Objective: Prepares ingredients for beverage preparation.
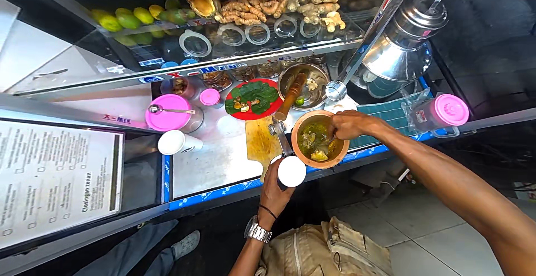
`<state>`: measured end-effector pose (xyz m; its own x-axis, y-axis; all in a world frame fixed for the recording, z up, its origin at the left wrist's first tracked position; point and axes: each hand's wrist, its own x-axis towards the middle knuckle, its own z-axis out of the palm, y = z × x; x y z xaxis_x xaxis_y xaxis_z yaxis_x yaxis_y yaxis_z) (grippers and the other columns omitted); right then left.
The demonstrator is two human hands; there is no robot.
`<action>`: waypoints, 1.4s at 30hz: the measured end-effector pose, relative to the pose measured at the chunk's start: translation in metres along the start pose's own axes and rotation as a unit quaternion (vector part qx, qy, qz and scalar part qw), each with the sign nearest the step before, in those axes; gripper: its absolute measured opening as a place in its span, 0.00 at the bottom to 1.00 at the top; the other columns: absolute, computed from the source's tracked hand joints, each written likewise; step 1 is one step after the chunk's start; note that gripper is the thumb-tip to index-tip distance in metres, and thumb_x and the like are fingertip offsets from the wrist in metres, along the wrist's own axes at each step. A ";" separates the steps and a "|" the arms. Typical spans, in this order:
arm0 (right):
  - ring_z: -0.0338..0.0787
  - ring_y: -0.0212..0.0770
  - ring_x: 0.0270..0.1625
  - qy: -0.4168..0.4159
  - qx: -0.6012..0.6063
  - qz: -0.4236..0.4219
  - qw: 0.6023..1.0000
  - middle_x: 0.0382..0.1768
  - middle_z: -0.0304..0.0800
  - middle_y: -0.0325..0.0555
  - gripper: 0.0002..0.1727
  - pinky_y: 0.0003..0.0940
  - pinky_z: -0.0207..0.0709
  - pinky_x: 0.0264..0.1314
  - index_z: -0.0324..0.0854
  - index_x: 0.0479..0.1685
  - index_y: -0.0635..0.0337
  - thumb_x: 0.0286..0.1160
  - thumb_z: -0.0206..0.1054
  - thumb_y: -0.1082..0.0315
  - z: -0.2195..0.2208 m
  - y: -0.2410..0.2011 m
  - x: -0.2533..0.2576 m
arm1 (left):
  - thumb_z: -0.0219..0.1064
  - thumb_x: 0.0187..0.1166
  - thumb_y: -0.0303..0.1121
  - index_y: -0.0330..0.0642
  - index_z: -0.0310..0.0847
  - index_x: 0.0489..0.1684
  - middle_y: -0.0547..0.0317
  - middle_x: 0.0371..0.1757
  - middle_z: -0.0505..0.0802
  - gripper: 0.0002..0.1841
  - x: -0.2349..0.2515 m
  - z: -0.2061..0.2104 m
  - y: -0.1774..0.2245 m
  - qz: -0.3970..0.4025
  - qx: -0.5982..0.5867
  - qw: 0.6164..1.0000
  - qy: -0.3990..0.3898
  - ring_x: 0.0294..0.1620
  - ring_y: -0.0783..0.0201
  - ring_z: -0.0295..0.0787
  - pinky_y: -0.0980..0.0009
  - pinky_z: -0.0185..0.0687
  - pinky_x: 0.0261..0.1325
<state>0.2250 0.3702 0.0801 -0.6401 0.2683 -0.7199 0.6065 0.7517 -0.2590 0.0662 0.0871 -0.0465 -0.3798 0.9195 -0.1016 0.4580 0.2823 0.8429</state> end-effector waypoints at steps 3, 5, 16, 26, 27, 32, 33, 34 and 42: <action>0.90 0.52 0.47 0.006 -0.019 0.004 1.000 0.38 0.94 0.46 0.10 0.59 0.77 0.48 0.95 0.41 0.47 0.78 0.65 0.64 0.004 -0.004 0.001 | 0.86 0.52 0.33 0.33 0.70 0.80 0.39 0.76 0.81 0.47 0.000 -0.001 0.001 -0.004 -0.002 1.000 -0.004 0.78 0.50 0.78 0.56 0.72 0.82; 0.90 0.52 0.49 0.000 -0.030 0.004 1.000 0.41 0.94 0.46 0.10 0.59 0.77 0.50 0.95 0.42 0.47 0.78 0.65 0.63 0.004 -0.006 0.002 | 0.86 0.52 0.33 0.33 0.69 0.81 0.39 0.77 0.81 0.47 0.000 -0.002 0.001 -0.006 -0.004 1.000 -0.011 0.79 0.51 0.78 0.56 0.72 0.82; 0.91 0.48 0.46 -0.001 0.036 -0.022 0.999 0.37 0.95 0.42 0.13 0.60 0.78 0.48 0.97 0.45 0.43 0.79 0.65 0.68 -0.004 0.009 -0.002 | 0.86 0.51 0.33 0.34 0.70 0.80 0.40 0.77 0.81 0.47 -0.002 -0.001 0.000 0.003 -0.003 1.000 0.000 0.78 0.51 0.78 0.57 0.72 0.82; 0.91 0.40 0.48 0.078 0.094 -0.081 0.989 0.43 0.96 0.35 0.13 0.53 0.81 0.52 0.97 0.44 0.40 0.79 0.66 0.68 -0.023 -0.004 -0.035 | 0.86 0.53 0.37 0.33 0.70 0.81 0.41 0.77 0.81 0.47 -0.002 -0.001 -0.002 0.017 -0.028 0.999 0.011 0.79 0.55 0.77 0.61 0.72 0.83; 0.92 0.39 0.50 0.098 0.081 -0.085 0.988 0.44 0.96 0.34 0.13 0.53 0.82 0.53 0.97 0.45 0.39 0.79 0.67 0.68 -0.022 -0.017 -0.040 | 0.86 0.54 0.37 0.33 0.69 0.81 0.42 0.77 0.81 0.47 -0.002 -0.002 -0.002 0.018 -0.037 0.999 0.012 0.79 0.56 0.77 0.62 0.72 0.83; 0.90 0.61 0.47 0.129 -0.026 -0.117 0.984 0.56 0.86 0.58 0.12 0.62 0.82 0.46 0.87 0.54 0.61 0.79 0.62 0.70 0.014 -0.106 -0.047 | 0.87 0.53 0.41 0.27 0.69 0.78 0.39 0.75 0.83 0.48 -0.004 -0.005 -0.003 0.048 -0.085 0.994 0.039 0.78 0.59 0.79 0.67 0.72 0.83; 0.90 0.63 0.43 0.138 -0.040 -0.122 0.982 0.57 0.84 0.63 0.10 0.61 0.83 0.41 0.84 0.52 0.66 0.79 0.61 0.73 0.022 -0.120 -0.049 | 0.87 0.53 0.42 0.26 0.69 0.77 0.38 0.74 0.83 0.49 -0.004 -0.007 -0.003 0.051 -0.093 0.993 0.044 0.77 0.59 0.79 0.66 0.73 0.82; 0.90 0.63 0.41 0.159 -0.045 -0.121 0.979 0.57 0.83 0.64 0.09 0.58 0.83 0.39 0.83 0.51 0.68 0.78 0.61 0.75 0.027 -0.128 -0.052 | 0.88 0.53 0.43 0.25 0.70 0.77 0.39 0.73 0.84 0.49 -0.004 -0.010 -0.004 0.054 -0.096 0.993 0.050 0.77 0.60 0.80 0.66 0.73 0.82; 0.91 0.66 0.50 0.178 -0.005 0.125 0.976 0.56 0.89 0.59 0.13 0.68 0.81 0.48 0.90 0.54 0.57 0.81 0.61 0.66 0.018 -0.078 -0.076 | 0.89 0.49 0.36 0.24 0.63 0.80 0.38 0.72 0.85 0.53 -0.017 -0.045 -0.036 -0.050 -0.100 0.984 0.138 0.73 0.61 0.83 0.67 0.76 0.79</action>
<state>0.2352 0.2802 0.1433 -0.5971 0.6357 -0.4893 0.7614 0.6411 -0.0962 0.0194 0.0492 -0.0512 -0.6314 0.7727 -0.0646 0.2510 0.2825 0.9259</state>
